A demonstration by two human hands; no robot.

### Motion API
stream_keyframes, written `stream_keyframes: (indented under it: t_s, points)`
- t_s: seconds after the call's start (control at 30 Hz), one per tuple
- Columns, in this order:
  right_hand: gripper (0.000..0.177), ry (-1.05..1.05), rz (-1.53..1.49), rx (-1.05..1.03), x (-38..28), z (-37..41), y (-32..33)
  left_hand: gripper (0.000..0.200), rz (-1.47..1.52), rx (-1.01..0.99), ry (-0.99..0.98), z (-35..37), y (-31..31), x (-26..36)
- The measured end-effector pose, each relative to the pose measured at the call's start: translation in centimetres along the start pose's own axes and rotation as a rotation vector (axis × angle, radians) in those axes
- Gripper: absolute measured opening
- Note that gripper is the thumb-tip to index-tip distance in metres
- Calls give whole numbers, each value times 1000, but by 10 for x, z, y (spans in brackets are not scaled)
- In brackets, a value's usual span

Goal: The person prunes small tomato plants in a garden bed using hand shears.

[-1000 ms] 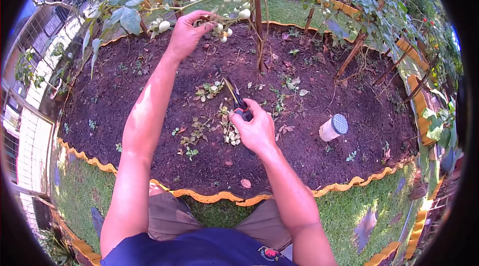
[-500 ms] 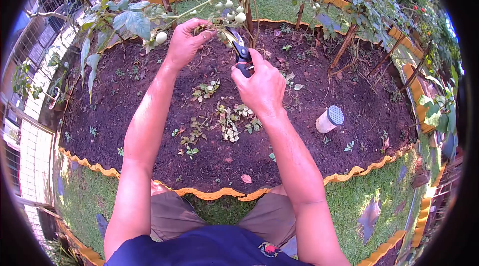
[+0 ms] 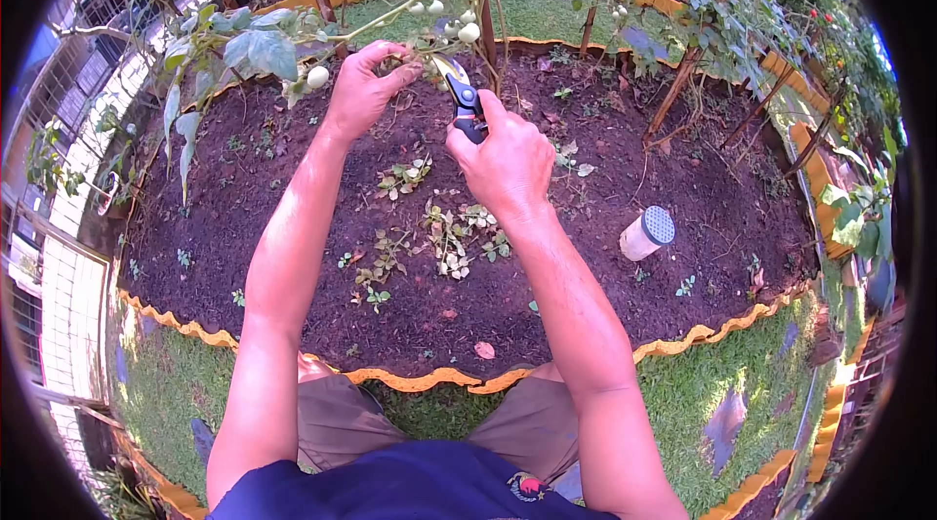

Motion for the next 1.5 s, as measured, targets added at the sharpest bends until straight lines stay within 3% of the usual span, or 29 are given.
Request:
stream_keyframes:
  t_s: [0.2, 0.3, 0.4, 0.57, 0.73, 0.87, 0.93, 1.0, 1.03, 1.1, 1.17, 1.3, 1.4, 1.5]
  points:
    - [51, -37, 17, 1, 4, 1, 0, 21, 16, -33, 94, -5, -3, 5]
    - [54, -110, 28, -59, 8, 2, 6, 24, -205, 80, 119, -4, -3, 8]
    - [54, -213, -9, -119, 16, 5, 10, 24, -208, 207, 97, -1, 1, -10]
    - [48, -273, -77, -118, 25, 8, 17, 12, 12, 535, -40, 13, 18, -36]
    - [43, -322, -90, -109, 27, 9, 22, 9, 140, 694, 20, 30, 29, -55]
    - [40, -340, -120, -112, 29, 7, 25, 12, 179, 629, 151, 53, 22, -81]
    - [41, -362, -143, -122, 28, 7, 26, 21, -4, 292, 369, 63, 20, -100]
    - [41, -360, -144, -114, 27, 8, 25, 32, -667, 345, 175, 74, 11, -109]
    - [41, -348, -135, -99, 28, 9, 23, 46, -506, 281, 302, 69, 18, -115]
    - [43, -361, -126, -153, 26, 8, 24, 54, -135, 354, 399, 55, 23, -112]
    - [43, -364, -122, -160, 27, 10, 18, 64, 93, 360, 404, 38, 27, -101]
    - [45, -365, -102, -256, 25, 11, 9, 61, 330, 182, 129, 0, 26, -87]
    - [50, -406, -127, -427, 23, 13, 4, 53, 355, 23, 134, -18, 21, -90]
    - [49, -405, -170, -410, 22, 21, -15, 36, 352, -5, 169, -14, 11, -91]
Point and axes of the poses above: each hand's wrist, its own z-axis away from the middle knuckle, its own y-axis out of the back of the hand, x = y × z, the point moved 1 cm from there along -z, towards the middle knuckle, and after that the axes turned 1 degree about x, right-handed, at the moved point
